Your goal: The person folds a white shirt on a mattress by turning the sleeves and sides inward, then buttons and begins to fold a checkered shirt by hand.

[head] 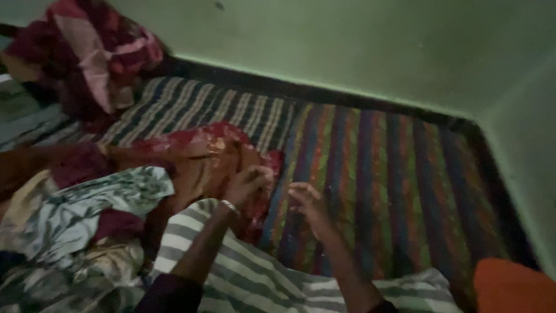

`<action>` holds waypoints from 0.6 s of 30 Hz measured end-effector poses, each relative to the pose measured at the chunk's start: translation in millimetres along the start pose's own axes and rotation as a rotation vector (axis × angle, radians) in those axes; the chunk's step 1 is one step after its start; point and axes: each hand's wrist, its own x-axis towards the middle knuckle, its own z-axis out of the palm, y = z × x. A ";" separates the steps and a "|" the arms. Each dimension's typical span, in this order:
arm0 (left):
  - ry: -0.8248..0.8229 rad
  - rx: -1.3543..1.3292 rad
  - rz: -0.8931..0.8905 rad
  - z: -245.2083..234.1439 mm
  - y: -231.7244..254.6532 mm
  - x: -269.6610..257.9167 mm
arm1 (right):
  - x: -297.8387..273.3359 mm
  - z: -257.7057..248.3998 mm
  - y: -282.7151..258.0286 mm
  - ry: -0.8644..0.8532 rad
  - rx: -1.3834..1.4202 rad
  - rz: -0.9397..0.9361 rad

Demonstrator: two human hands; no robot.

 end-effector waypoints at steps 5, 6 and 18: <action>0.150 0.198 0.167 -108.6 13.5 -42.3 | -17.4 74.4 -15.2 -0.213 -0.129 0.077; 0.195 0.400 0.157 -130.2 17.4 -56.6 | -20.6 87.7 -17.6 -0.254 -0.127 0.081; 0.697 1.580 -0.651 -302.0 74.0 -168.4 | -24.6 148.5 20.2 -0.483 -0.142 0.030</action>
